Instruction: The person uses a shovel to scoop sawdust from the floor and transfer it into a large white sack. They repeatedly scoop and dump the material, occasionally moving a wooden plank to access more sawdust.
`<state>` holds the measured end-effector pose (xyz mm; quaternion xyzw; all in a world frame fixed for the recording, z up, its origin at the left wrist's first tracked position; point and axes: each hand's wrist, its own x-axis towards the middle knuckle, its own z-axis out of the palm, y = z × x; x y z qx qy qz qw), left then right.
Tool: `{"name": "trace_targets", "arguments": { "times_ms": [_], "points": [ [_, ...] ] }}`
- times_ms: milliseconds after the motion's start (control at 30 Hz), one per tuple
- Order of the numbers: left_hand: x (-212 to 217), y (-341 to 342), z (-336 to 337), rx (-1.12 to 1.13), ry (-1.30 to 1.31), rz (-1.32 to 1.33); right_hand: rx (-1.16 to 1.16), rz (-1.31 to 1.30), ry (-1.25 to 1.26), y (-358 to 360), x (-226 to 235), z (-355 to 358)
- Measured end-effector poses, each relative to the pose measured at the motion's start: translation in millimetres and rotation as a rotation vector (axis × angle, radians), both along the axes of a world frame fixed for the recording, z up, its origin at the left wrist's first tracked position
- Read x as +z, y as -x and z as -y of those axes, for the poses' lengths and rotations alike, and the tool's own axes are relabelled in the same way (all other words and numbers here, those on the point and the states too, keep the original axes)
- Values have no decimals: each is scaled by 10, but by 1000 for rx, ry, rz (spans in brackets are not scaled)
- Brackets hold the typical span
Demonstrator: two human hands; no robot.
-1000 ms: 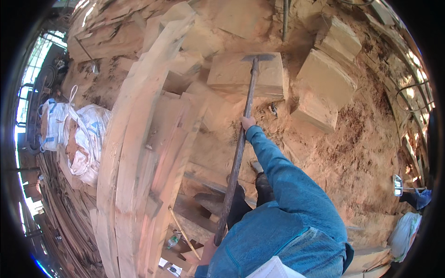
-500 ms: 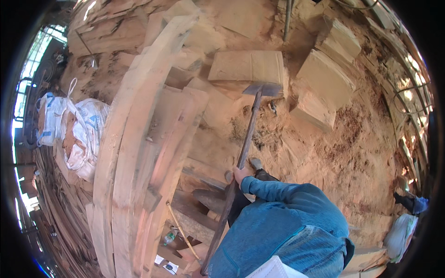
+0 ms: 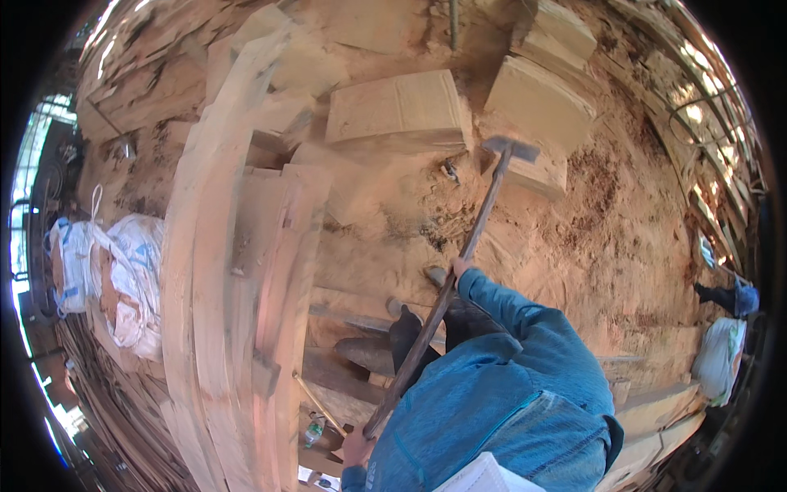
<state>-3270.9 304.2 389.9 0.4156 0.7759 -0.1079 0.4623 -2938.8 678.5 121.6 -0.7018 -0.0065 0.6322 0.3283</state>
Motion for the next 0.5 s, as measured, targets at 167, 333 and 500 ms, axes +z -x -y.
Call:
{"name": "trace_targets", "arguments": {
  "times_ms": [167,333,500],
  "points": [
    [-55,-576,-1005,65,-18,182,110,318,-166,-350,-358,-980],
    [-38,-777,-1325,213,-8,397,511,717,56,-201,-180,-1097],
    [288,-614,-1037,244,94,332,506,688,91,-71,157,-882]
  ]
}}
